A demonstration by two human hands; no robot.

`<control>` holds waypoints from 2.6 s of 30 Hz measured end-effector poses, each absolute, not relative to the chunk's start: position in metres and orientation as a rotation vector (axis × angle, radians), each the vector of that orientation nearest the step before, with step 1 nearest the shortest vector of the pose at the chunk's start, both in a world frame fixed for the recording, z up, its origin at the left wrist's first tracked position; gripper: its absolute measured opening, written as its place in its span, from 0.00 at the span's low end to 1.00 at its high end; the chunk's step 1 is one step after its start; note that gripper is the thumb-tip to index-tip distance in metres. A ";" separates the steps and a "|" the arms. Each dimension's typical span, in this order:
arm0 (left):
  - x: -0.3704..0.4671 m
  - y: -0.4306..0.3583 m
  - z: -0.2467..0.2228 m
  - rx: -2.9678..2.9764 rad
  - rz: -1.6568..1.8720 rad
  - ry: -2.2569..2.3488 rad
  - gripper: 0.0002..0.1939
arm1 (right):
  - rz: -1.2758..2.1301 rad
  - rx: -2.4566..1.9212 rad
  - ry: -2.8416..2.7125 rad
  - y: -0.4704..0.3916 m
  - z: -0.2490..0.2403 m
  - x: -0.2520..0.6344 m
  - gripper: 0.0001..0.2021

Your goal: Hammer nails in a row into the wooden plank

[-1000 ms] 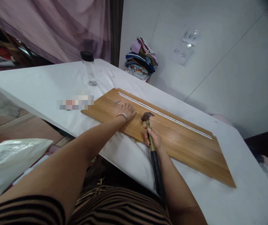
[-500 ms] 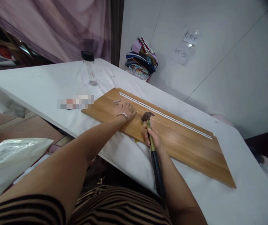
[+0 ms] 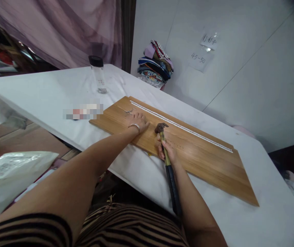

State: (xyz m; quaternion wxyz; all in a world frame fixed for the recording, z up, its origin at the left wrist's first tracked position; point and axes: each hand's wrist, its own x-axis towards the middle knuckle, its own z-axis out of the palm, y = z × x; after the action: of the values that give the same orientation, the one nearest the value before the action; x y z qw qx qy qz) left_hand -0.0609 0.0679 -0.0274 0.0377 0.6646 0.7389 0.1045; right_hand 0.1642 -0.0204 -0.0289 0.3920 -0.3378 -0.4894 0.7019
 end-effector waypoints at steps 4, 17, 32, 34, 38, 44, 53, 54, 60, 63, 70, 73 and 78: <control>-0.061 0.067 -0.026 2.028 0.320 2.265 0.29 | 1.784 -0.846 -1.245 -0.019 -0.031 0.165 0.25; -0.062 0.068 -0.027 2.036 0.307 2.258 0.30 | 1.792 -0.848 -1.240 -0.019 -0.032 0.165 0.26; -0.060 0.065 -0.023 2.039 0.278 2.262 0.30 | 1.798 -0.844 -1.231 -0.018 -0.035 0.164 0.26; -0.060 0.065 -0.022 2.044 0.269 2.270 0.30 | 1.795 -0.843 -1.228 -0.017 -0.036 0.165 0.27; -0.060 0.065 -0.022 2.047 0.252 2.281 0.30 | 1.794 -0.847 -1.234 -0.017 -0.036 0.165 0.26; -0.061 0.068 -0.026 2.053 0.285 2.274 0.28 | 1.790 -0.847 -1.225 -0.020 -0.031 0.164 0.26; -0.060 0.068 -0.027 2.050 0.273 2.285 0.30 | 1.784 -0.853 -1.237 -0.019 -0.033 0.165 0.25; -0.060 0.068 -0.025 2.047 0.271 2.281 0.30 | 1.786 -0.854 -1.242 -0.019 -0.033 0.165 0.25; -0.060 0.067 -0.023 2.033 0.285 2.268 0.31 | 1.781 -0.852 -1.242 -0.019 -0.033 0.166 0.26; -0.060 0.067 -0.024 2.045 0.276 2.262 0.32 | 1.783 -0.863 -1.244 -0.019 -0.034 0.165 0.25; -0.059 0.066 -0.022 2.042 0.273 2.264 0.32 | 1.797 -0.852 -1.235 -0.018 -0.035 0.165 0.26; -0.060 0.066 -0.022 2.040 0.267 2.262 0.31 | 1.802 -0.854 -1.237 -0.019 -0.034 0.165 0.26; -0.061 0.067 -0.025 2.035 0.308 2.260 0.31 | 1.789 -0.876 -1.239 -0.020 -0.030 0.165 0.26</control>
State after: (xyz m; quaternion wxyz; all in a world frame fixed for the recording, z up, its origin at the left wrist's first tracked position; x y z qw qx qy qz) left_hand -0.0608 0.0674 -0.0249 0.0427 0.6652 0.7386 0.1007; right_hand 0.1651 -0.0200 -0.0304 0.3873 -0.3444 -0.4869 0.7031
